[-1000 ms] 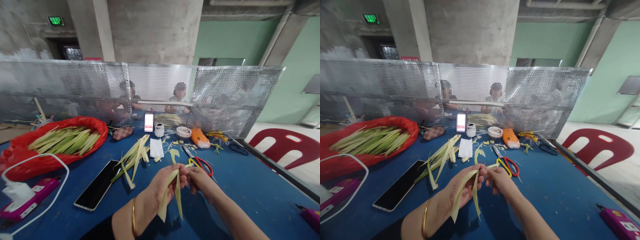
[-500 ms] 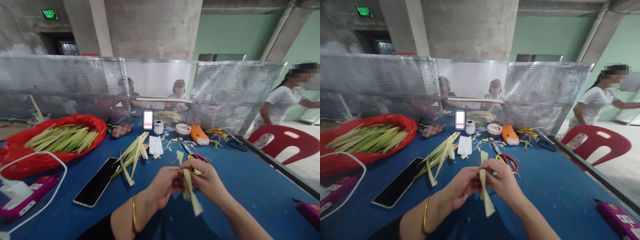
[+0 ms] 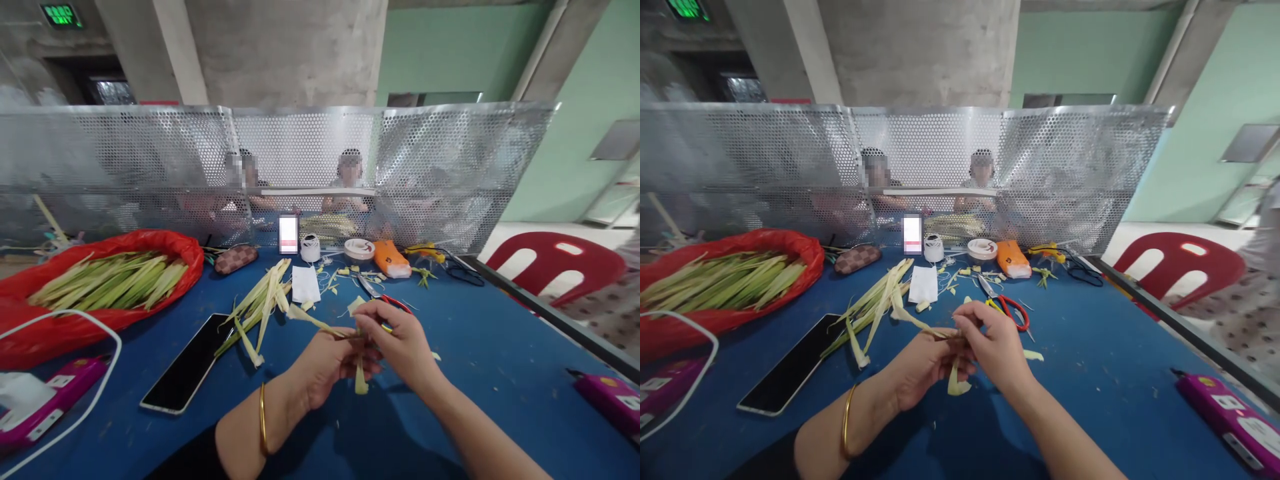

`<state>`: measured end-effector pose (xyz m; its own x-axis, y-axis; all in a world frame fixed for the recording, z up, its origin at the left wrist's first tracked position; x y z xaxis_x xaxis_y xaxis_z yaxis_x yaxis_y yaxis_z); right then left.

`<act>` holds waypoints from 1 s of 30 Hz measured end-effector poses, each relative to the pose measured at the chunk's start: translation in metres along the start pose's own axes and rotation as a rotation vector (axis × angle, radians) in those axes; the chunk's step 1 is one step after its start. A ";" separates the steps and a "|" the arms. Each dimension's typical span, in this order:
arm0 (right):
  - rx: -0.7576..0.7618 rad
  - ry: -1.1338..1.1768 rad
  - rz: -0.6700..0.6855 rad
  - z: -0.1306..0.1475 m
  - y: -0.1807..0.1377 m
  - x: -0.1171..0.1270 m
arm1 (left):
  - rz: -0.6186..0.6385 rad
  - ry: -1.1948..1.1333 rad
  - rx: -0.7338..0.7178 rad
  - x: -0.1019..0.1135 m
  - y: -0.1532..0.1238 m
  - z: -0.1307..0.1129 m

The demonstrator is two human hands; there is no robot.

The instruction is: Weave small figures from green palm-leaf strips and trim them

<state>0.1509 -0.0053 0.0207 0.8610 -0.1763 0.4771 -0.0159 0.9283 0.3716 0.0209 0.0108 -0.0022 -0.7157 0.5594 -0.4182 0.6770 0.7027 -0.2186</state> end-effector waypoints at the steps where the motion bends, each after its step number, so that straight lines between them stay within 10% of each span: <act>1: 0.017 -0.019 -0.066 -0.001 0.001 0.003 | -0.005 -0.009 0.007 0.001 0.000 -0.001; 5: 0.091 -0.239 -0.179 0.002 0.003 0.013 | -0.044 -0.106 0.021 0.004 0.000 -0.007; 14: 0.100 -0.255 0.199 -0.010 0.007 0.004 | -0.145 -0.308 -0.019 0.010 -0.004 -0.029; 22: 0.321 -0.275 -0.273 0.005 0.000 0.020 | -0.109 0.045 -0.010 0.000 -0.006 -0.021; 27: 0.288 -0.404 0.086 0.014 -0.002 0.005 | -0.007 0.280 0.068 -0.020 -0.010 -0.002; 30: 0.259 -0.275 0.053 0.015 -0.004 -0.001 | -0.024 0.220 0.098 -0.017 -0.008 0.003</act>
<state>0.1420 -0.0142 0.0306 0.6876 -0.2447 0.6836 -0.2149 0.8308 0.5135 0.0285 -0.0058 0.0041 -0.7447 0.6330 -0.2116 0.6651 0.6772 -0.3148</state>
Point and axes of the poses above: each hand's wrist, its own y-axis towards the middle knuckle, its own x-axis out of the back of the hand, z = x × y, the point moved 2 cm from there along y, towards the middle knuckle, and after that the axes turned 5 degrees about z, right-handed, at the moved point
